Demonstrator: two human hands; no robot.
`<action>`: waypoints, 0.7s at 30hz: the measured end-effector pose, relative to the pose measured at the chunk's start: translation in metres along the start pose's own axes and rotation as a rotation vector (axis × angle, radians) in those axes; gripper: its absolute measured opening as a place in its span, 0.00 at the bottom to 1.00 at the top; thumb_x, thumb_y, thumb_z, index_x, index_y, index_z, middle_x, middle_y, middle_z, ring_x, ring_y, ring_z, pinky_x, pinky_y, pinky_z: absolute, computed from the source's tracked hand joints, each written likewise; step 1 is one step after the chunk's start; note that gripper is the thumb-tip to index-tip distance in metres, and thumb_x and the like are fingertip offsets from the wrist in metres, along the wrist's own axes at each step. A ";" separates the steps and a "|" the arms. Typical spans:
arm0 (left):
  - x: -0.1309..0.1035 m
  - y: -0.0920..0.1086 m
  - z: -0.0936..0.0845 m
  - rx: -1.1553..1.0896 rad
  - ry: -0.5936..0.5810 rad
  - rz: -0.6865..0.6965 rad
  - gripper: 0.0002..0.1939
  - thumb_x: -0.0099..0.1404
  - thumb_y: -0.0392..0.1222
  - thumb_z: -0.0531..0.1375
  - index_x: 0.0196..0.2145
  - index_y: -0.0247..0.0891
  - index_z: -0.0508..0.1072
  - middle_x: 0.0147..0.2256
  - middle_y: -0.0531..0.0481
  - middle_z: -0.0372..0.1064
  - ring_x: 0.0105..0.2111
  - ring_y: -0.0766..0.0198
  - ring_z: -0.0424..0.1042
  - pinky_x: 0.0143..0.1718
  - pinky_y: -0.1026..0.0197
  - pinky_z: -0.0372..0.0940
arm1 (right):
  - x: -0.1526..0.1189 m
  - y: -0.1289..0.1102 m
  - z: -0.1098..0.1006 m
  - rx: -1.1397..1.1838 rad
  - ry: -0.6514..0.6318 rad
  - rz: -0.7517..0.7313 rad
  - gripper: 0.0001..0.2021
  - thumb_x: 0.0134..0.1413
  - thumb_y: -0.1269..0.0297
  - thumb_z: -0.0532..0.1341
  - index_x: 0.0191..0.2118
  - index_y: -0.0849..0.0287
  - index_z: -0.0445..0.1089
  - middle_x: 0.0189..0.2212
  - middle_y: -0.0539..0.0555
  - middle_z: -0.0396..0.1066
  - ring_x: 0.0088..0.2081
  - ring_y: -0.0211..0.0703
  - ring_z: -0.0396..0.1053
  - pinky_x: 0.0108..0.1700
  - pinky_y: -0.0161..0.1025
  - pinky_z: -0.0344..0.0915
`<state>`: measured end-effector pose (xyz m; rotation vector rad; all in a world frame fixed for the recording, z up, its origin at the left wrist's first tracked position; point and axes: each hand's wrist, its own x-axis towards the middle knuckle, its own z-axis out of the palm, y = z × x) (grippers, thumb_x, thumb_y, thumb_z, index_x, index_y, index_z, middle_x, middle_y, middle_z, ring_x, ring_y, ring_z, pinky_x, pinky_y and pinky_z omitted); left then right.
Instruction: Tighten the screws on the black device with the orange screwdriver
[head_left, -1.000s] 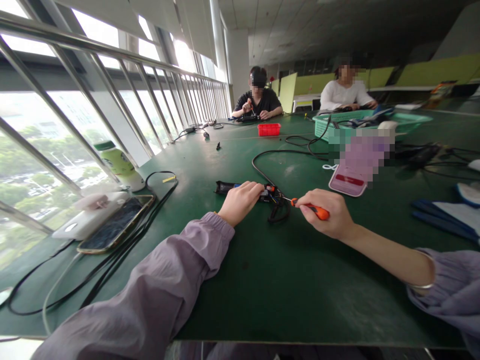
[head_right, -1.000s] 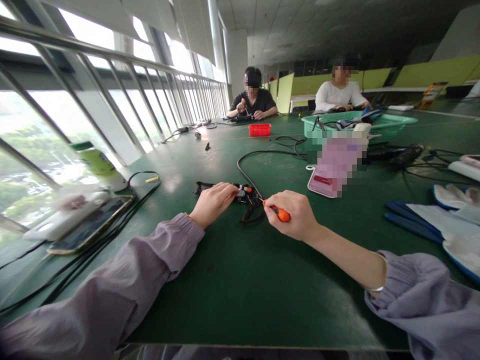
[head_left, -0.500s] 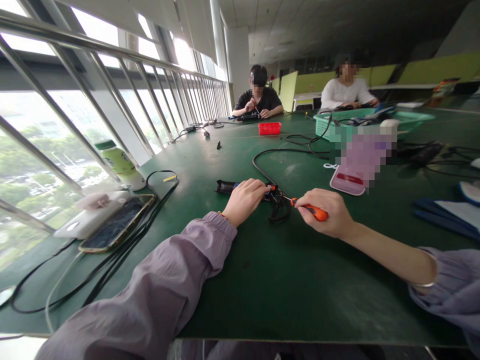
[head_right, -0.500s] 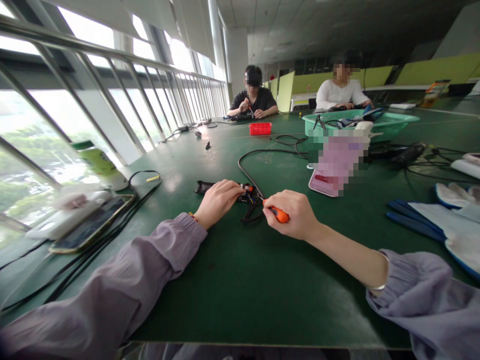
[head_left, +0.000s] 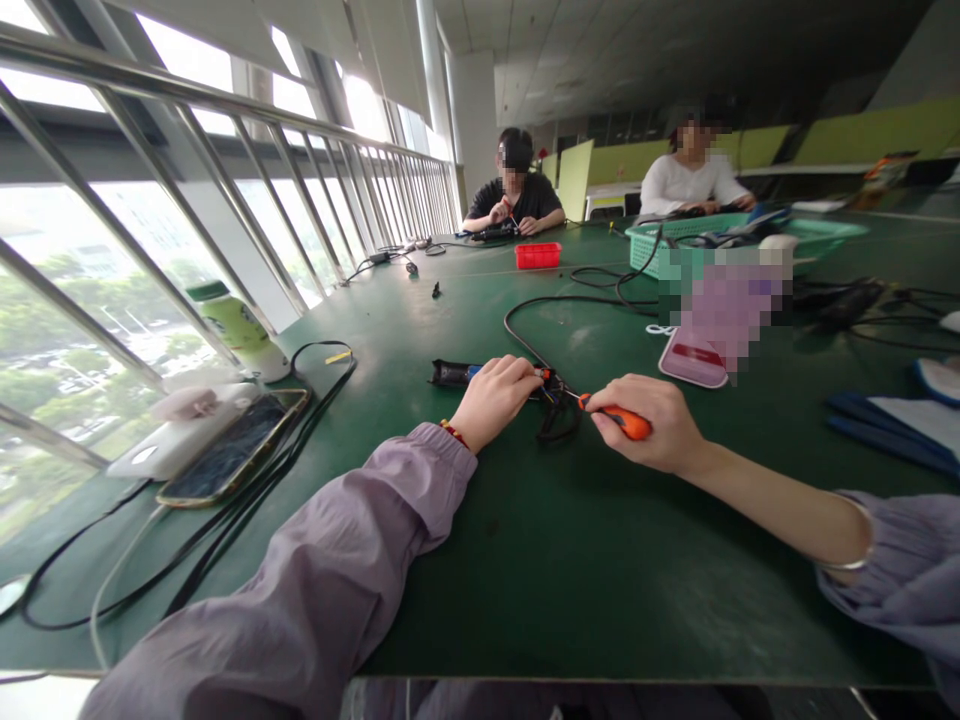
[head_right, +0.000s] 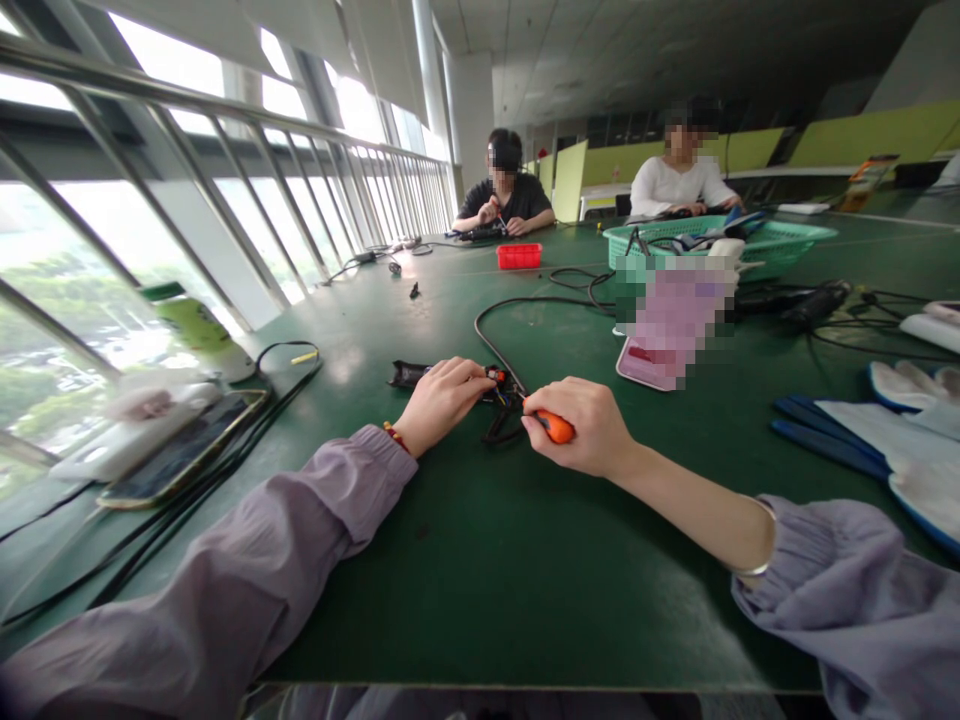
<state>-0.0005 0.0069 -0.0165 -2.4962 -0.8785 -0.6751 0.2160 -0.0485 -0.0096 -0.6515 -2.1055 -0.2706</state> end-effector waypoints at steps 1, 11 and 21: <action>0.000 0.000 0.000 0.002 0.002 -0.004 0.14 0.69 0.41 0.47 0.41 0.39 0.72 0.38 0.48 0.69 0.38 0.64 0.65 0.39 0.61 0.60 | 0.000 0.000 0.000 -0.005 0.004 -0.005 0.02 0.48 0.70 0.58 0.30 0.57 0.66 0.22 0.49 0.70 0.23 0.37 0.65 0.28 0.36 0.63; 0.001 0.002 -0.001 0.061 0.024 0.036 0.13 0.69 0.40 0.48 0.42 0.37 0.71 0.37 0.48 0.69 0.37 0.64 0.65 0.37 0.62 0.61 | 0.001 -0.003 0.000 -0.057 0.098 0.046 0.05 0.48 0.70 0.59 0.33 0.57 0.66 0.25 0.50 0.70 0.25 0.37 0.65 0.28 0.36 0.63; 0.002 0.005 -0.002 0.041 -0.015 0.060 0.12 0.67 0.36 0.49 0.40 0.38 0.72 0.40 0.45 0.68 0.41 0.61 0.65 0.44 0.56 0.61 | 0.003 -0.002 -0.009 -0.083 0.224 0.144 0.04 0.49 0.69 0.59 0.33 0.55 0.65 0.25 0.50 0.69 0.28 0.41 0.68 0.31 0.40 0.65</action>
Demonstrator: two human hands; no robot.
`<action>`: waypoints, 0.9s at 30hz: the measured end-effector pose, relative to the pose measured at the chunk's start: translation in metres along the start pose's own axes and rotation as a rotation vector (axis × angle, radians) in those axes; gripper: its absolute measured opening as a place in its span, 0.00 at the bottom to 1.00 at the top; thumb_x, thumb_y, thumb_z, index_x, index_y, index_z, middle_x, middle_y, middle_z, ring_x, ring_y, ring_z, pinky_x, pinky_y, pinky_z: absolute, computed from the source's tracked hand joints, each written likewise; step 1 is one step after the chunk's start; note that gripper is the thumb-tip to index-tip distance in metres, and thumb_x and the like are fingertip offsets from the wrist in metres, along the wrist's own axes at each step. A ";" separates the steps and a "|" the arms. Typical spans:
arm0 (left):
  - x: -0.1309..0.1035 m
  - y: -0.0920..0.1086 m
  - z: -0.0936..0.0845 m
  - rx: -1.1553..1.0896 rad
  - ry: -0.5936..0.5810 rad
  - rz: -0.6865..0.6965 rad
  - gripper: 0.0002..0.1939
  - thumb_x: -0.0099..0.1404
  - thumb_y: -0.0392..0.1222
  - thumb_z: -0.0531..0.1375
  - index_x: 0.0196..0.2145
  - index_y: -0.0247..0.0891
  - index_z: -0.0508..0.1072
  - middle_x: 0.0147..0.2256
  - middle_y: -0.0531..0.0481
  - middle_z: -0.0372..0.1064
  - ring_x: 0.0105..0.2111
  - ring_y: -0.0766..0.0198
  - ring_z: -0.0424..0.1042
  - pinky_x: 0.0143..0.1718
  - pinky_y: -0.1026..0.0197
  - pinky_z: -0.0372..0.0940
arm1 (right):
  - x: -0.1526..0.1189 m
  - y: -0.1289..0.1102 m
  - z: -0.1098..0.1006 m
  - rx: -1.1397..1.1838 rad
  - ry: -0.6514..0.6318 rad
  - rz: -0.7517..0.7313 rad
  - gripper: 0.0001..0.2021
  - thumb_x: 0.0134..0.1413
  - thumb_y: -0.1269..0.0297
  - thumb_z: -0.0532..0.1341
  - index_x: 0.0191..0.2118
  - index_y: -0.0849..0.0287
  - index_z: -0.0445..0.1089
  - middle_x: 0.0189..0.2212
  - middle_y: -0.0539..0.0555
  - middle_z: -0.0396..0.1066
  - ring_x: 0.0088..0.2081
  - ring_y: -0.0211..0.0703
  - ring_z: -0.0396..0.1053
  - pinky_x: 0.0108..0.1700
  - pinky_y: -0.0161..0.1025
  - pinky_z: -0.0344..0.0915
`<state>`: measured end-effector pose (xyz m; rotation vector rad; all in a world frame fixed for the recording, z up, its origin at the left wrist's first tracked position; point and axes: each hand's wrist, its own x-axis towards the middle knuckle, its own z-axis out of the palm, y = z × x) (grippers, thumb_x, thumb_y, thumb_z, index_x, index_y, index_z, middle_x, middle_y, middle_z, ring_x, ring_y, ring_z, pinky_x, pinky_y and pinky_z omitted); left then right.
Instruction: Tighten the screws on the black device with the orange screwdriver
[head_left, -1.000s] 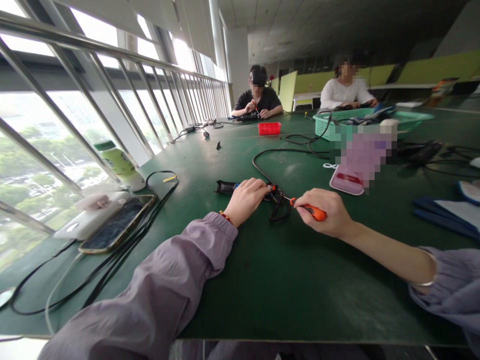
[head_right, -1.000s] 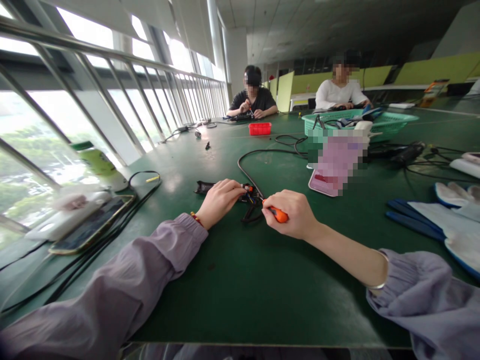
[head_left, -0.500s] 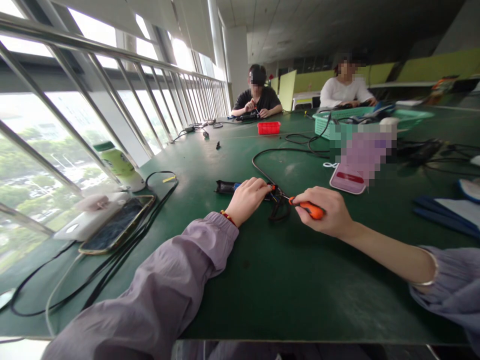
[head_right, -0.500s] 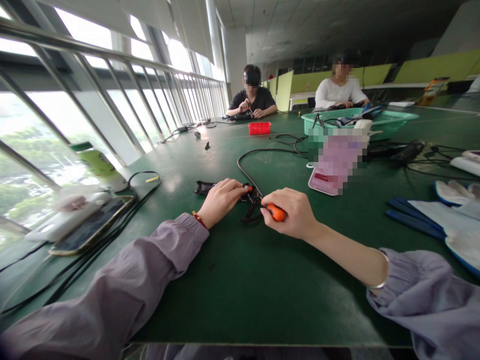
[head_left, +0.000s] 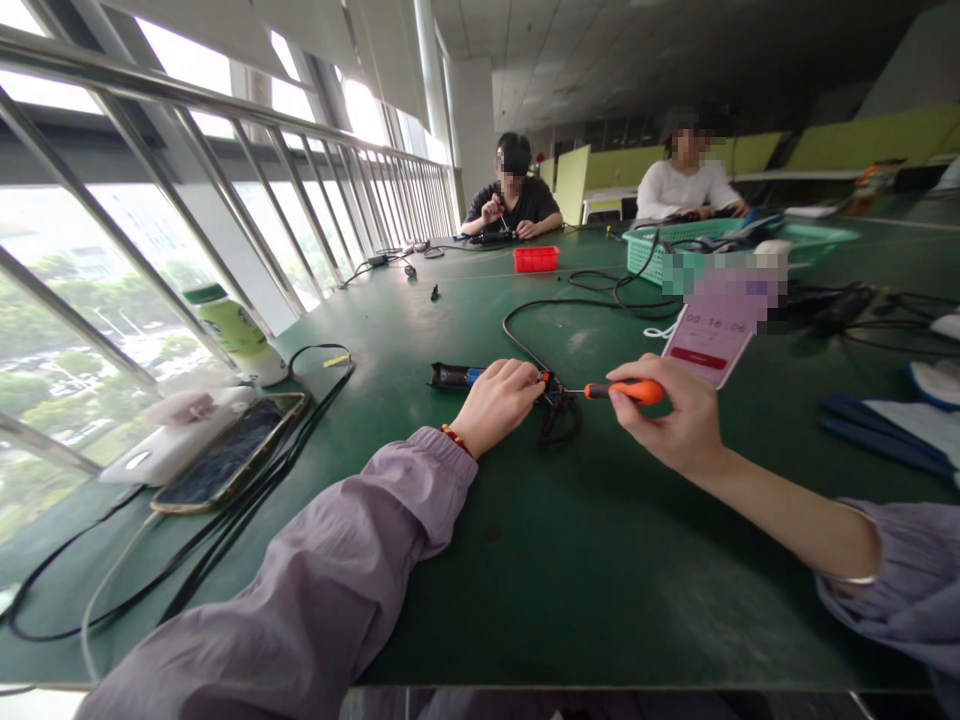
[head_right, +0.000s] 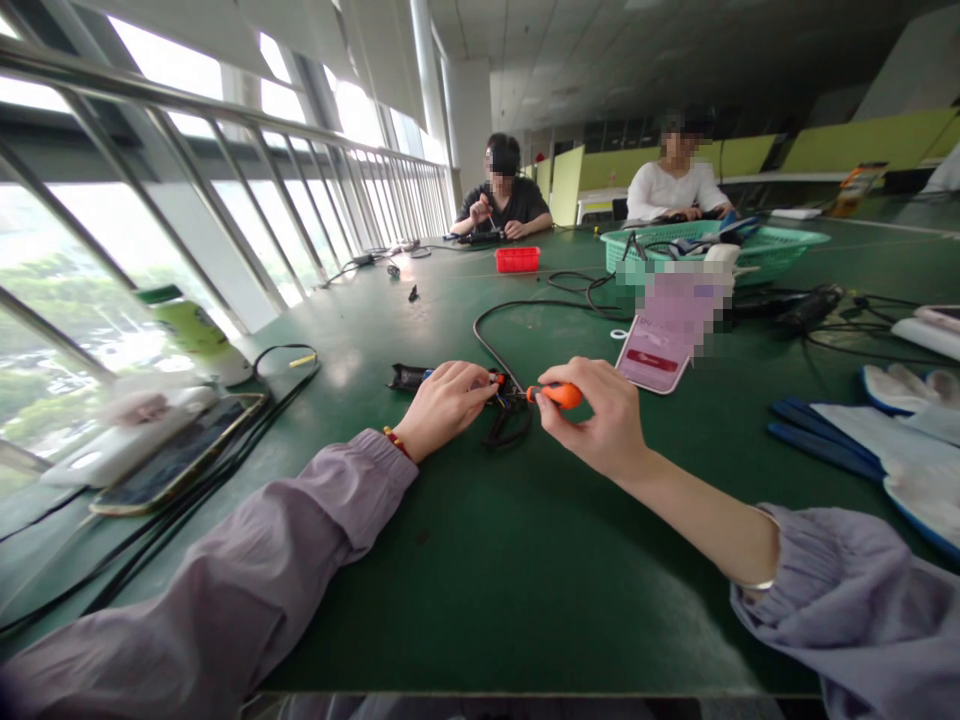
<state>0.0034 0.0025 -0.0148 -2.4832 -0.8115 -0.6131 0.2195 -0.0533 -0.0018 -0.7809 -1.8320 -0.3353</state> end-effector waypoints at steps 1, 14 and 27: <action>-0.001 -0.001 -0.001 -0.028 0.002 -0.013 0.12 0.66 0.37 0.51 0.41 0.39 0.72 0.42 0.45 0.68 0.43 0.60 0.65 0.46 0.55 0.61 | 0.000 0.000 -0.001 -0.003 0.013 0.008 0.03 0.50 0.69 0.59 0.33 0.55 0.65 0.26 0.50 0.69 0.28 0.42 0.68 0.32 0.41 0.65; -0.018 -0.026 0.008 -0.168 -0.124 -0.372 0.28 0.60 0.54 0.57 0.54 0.37 0.63 0.43 0.44 0.68 0.46 0.56 0.65 0.53 0.48 0.55 | -0.004 -0.005 -0.003 0.106 -0.019 0.160 0.08 0.55 0.63 0.58 0.41 0.55 0.66 0.35 0.53 0.72 0.35 0.42 0.71 0.37 0.39 0.67; -0.013 -0.020 0.002 -0.079 -0.104 -0.343 0.28 0.54 0.59 0.60 0.47 0.38 0.67 0.37 0.47 0.69 0.39 0.57 0.66 0.41 0.57 0.59 | -0.004 -0.005 -0.002 0.144 -0.054 0.187 0.08 0.55 0.61 0.58 0.41 0.54 0.65 0.35 0.52 0.72 0.35 0.42 0.71 0.35 0.38 0.67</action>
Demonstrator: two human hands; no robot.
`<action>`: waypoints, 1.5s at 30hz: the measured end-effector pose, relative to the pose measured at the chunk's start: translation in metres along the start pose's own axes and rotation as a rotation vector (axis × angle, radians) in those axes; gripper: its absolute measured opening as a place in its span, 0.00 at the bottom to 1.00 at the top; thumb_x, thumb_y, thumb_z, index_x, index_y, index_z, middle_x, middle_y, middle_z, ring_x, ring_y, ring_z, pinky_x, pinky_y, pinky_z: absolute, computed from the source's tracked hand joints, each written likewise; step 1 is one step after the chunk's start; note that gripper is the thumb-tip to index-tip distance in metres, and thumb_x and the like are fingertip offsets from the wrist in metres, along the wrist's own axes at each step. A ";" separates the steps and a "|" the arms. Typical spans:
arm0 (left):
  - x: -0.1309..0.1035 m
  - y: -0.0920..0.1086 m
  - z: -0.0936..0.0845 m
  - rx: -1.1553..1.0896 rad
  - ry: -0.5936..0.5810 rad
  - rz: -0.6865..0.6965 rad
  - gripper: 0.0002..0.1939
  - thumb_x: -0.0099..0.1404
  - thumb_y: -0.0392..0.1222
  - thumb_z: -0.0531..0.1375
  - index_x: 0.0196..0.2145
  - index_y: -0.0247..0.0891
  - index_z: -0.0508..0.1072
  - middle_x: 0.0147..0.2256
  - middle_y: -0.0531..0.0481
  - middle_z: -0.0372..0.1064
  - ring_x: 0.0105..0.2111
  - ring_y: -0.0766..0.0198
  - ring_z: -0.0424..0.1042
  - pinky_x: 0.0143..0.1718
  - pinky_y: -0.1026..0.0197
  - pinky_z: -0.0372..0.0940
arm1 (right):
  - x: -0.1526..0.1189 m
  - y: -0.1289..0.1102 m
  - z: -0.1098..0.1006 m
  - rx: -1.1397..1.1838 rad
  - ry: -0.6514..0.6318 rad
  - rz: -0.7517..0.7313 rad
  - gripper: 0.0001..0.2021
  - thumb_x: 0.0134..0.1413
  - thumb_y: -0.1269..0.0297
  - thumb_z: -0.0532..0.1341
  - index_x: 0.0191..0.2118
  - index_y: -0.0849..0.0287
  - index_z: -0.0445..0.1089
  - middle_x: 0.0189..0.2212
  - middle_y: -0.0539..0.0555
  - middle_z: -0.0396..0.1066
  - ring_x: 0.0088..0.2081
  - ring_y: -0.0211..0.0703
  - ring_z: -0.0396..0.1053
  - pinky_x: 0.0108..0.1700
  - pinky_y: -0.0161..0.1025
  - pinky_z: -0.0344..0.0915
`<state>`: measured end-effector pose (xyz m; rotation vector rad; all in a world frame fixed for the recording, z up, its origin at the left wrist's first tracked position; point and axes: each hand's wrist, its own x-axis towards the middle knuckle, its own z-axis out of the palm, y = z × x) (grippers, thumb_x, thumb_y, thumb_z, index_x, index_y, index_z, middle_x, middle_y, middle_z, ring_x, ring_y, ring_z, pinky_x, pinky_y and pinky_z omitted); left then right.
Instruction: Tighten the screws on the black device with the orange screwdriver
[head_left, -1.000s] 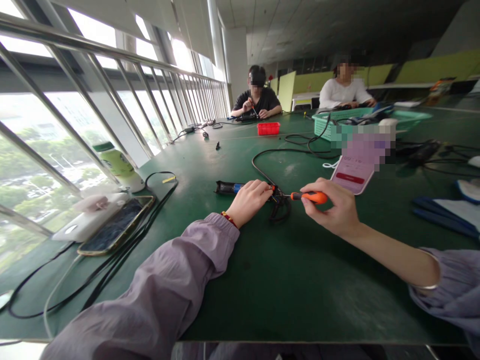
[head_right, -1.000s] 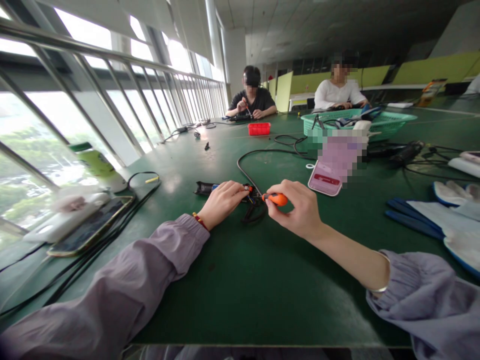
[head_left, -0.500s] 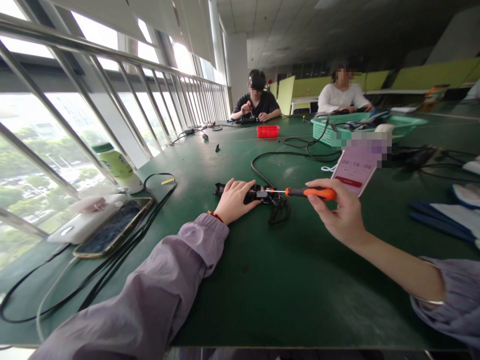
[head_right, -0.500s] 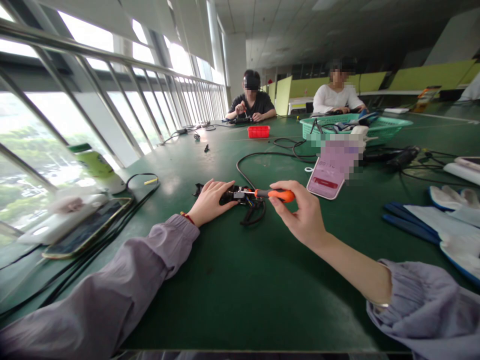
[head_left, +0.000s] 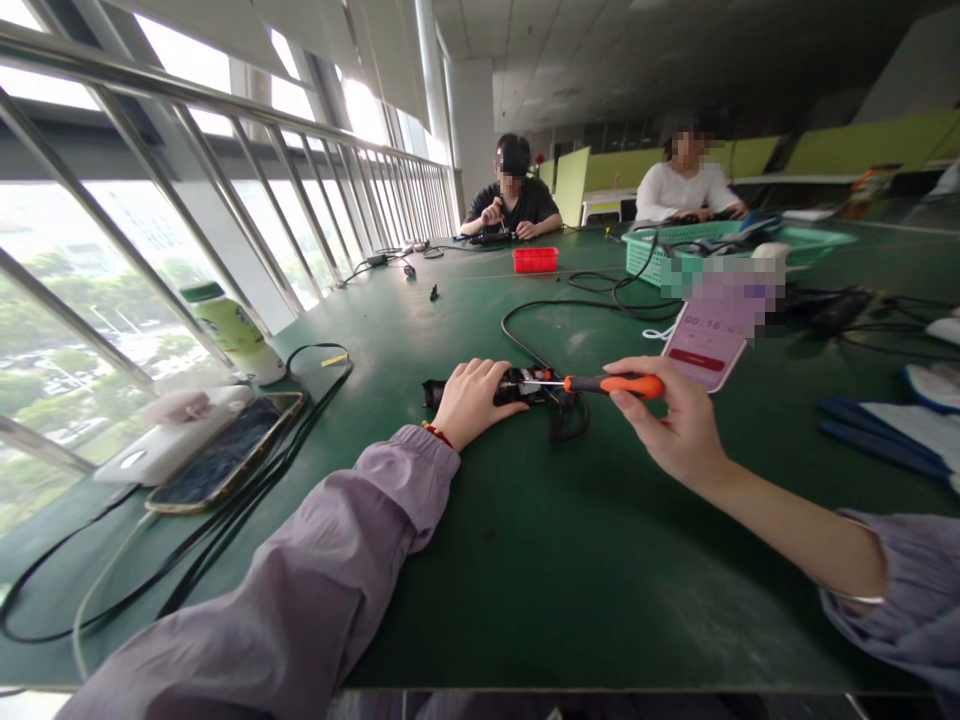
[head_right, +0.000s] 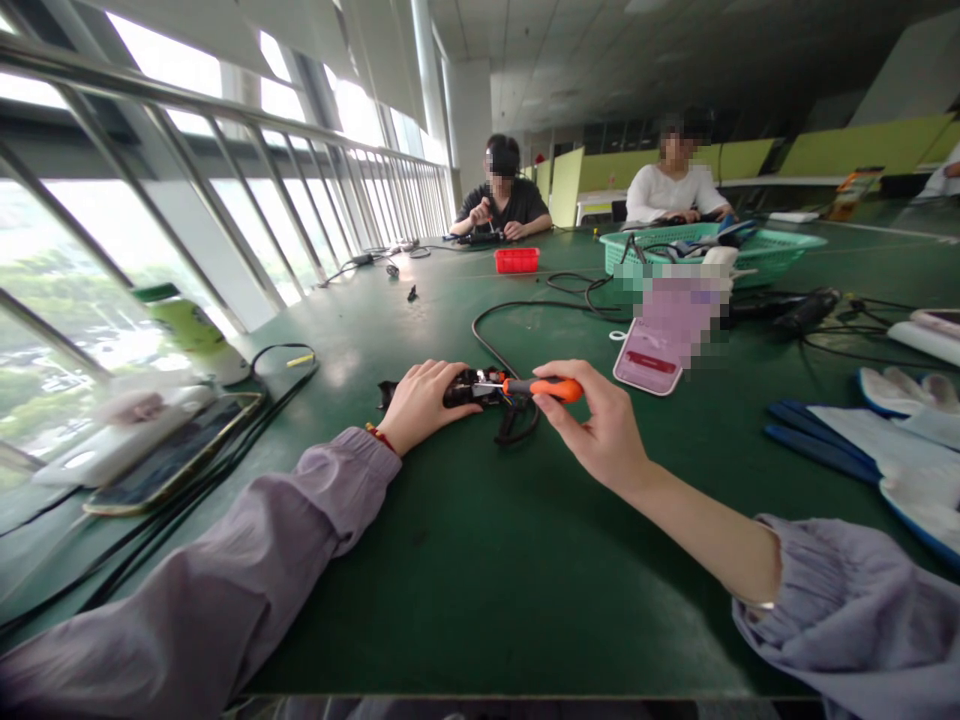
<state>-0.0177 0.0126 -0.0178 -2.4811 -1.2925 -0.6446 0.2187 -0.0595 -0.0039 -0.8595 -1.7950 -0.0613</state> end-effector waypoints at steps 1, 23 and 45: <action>0.000 0.000 0.000 -0.001 0.001 0.004 0.28 0.54 0.59 0.60 0.46 0.38 0.67 0.37 0.47 0.69 0.39 0.57 0.66 0.41 0.57 0.59 | 0.000 0.000 0.000 0.000 0.004 0.000 0.08 0.55 0.62 0.58 0.41 0.54 0.65 0.35 0.52 0.72 0.35 0.42 0.71 0.36 0.38 0.67; 0.000 0.003 -0.004 0.021 -0.035 -0.014 0.27 0.55 0.60 0.59 0.45 0.38 0.66 0.38 0.47 0.69 0.40 0.57 0.65 0.40 0.58 0.58 | 0.000 0.003 0.000 0.025 0.088 -0.027 0.06 0.55 0.66 0.58 0.39 0.55 0.66 0.33 0.52 0.70 0.34 0.41 0.69 0.35 0.38 0.64; 0.000 0.005 -0.006 0.060 -0.023 0.057 0.28 0.56 0.62 0.57 0.44 0.37 0.66 0.37 0.47 0.68 0.39 0.58 0.65 0.38 0.58 0.57 | 0.001 -0.005 -0.005 0.051 -0.019 0.014 0.05 0.56 0.62 0.56 0.34 0.56 0.66 0.18 0.45 0.63 0.17 0.33 0.61 0.21 0.33 0.57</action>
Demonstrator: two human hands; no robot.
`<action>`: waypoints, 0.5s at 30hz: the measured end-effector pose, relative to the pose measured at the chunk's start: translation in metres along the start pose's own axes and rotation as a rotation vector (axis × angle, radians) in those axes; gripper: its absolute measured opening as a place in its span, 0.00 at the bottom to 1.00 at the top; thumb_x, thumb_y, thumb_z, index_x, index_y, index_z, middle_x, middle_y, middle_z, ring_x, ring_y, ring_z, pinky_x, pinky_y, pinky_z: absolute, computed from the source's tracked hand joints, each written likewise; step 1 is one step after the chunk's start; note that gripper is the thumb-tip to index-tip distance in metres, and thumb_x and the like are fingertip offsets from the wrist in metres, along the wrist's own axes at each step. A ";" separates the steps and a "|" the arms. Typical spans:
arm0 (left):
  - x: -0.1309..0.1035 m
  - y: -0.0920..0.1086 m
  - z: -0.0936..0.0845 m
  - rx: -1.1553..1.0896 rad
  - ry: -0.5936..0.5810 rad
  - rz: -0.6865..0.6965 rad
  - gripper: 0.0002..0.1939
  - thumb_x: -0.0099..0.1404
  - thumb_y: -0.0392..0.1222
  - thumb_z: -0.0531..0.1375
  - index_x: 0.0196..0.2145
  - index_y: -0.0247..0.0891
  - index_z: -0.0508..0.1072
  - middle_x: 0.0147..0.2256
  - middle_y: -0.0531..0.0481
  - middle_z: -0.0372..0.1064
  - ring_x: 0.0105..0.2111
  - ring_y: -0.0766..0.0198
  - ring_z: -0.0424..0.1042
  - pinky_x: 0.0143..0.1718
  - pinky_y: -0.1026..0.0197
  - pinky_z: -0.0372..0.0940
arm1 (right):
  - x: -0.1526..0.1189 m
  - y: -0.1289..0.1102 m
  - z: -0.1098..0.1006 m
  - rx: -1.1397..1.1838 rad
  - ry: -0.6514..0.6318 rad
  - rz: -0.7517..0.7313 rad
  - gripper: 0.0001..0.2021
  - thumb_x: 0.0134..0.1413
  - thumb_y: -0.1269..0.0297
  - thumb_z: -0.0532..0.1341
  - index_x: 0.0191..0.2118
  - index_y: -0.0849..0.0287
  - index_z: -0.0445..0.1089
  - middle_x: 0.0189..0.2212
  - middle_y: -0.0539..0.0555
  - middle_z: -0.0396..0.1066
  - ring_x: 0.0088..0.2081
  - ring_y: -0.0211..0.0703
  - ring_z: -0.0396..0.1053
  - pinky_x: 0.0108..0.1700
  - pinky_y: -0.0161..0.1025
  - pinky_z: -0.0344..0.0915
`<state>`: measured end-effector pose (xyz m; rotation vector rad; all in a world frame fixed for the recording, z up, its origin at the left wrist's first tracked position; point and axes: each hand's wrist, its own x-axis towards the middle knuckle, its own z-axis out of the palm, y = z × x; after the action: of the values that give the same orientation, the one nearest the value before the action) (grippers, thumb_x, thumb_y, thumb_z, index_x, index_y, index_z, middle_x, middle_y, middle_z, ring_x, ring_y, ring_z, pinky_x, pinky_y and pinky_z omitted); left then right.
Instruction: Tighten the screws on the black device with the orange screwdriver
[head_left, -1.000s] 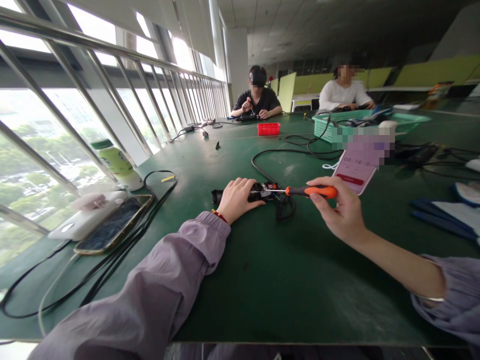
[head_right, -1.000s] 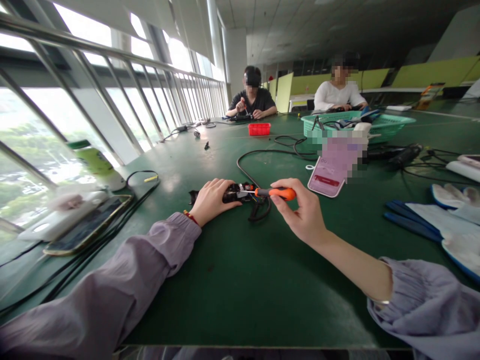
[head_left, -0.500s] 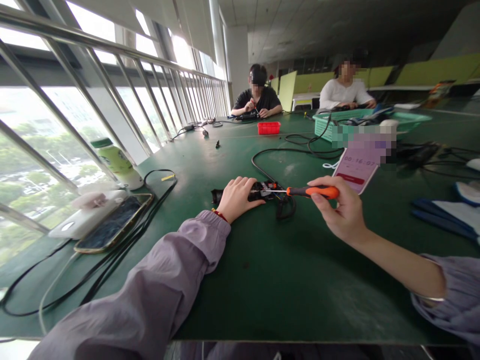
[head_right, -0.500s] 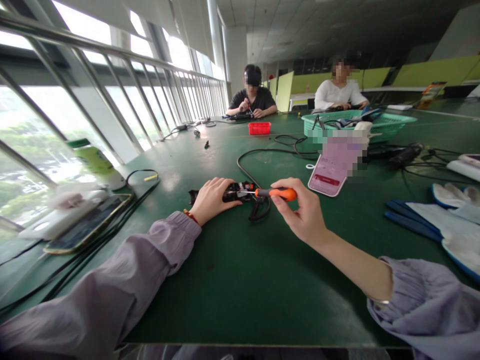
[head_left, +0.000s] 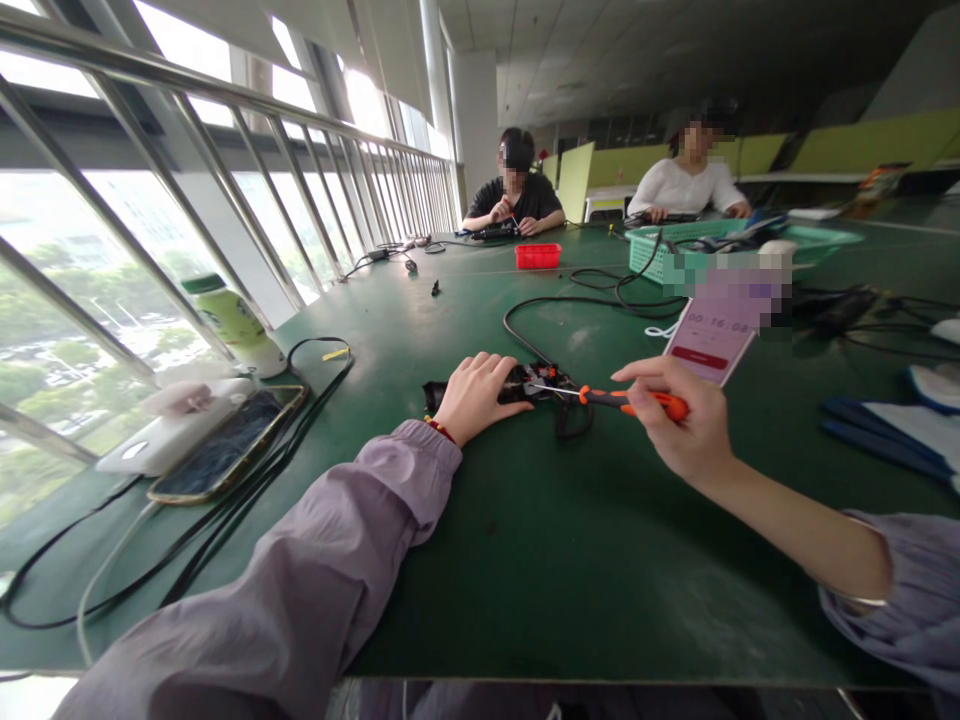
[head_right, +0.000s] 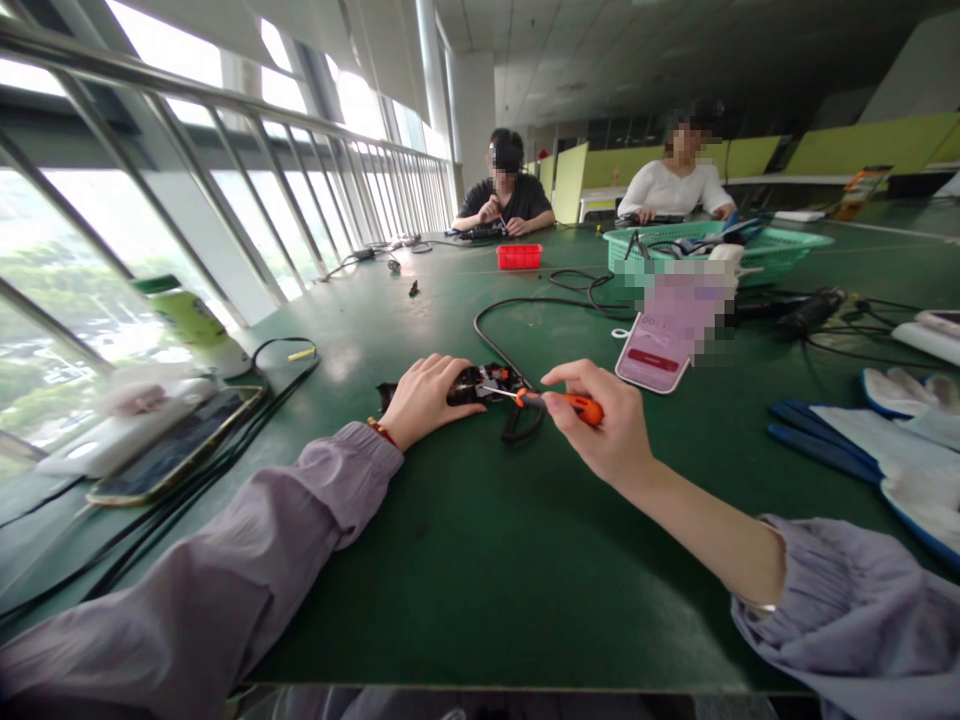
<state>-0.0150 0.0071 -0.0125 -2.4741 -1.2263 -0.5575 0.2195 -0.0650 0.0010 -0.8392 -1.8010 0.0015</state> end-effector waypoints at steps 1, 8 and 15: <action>0.000 0.000 0.000 0.000 -0.002 0.011 0.28 0.56 0.63 0.57 0.44 0.37 0.66 0.37 0.47 0.69 0.39 0.57 0.65 0.38 0.58 0.57 | 0.001 -0.001 0.000 -0.016 0.018 0.003 0.05 0.56 0.63 0.55 0.34 0.56 0.66 0.18 0.45 0.64 0.18 0.33 0.61 0.22 0.34 0.57; 0.001 0.001 0.001 -0.022 -0.002 0.030 0.28 0.56 0.63 0.56 0.43 0.36 0.66 0.37 0.47 0.69 0.38 0.58 0.66 0.38 0.58 0.57 | 0.006 -0.004 0.005 -0.046 0.223 -0.058 0.09 0.48 0.69 0.60 0.38 0.55 0.64 0.30 0.50 0.65 0.29 0.39 0.66 0.31 0.39 0.66; 0.001 -0.001 0.000 -0.068 -0.006 0.004 0.28 0.54 0.63 0.58 0.42 0.36 0.65 0.36 0.46 0.67 0.38 0.57 0.66 0.37 0.59 0.59 | 0.004 -0.006 0.005 -0.057 0.173 -0.030 0.09 0.51 0.66 0.60 0.40 0.55 0.64 0.25 0.47 0.64 0.26 0.37 0.65 0.29 0.38 0.63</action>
<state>-0.0150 0.0081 -0.0124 -2.5356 -1.2242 -0.6006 0.2119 -0.0652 0.0043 -0.8275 -1.6572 -0.1381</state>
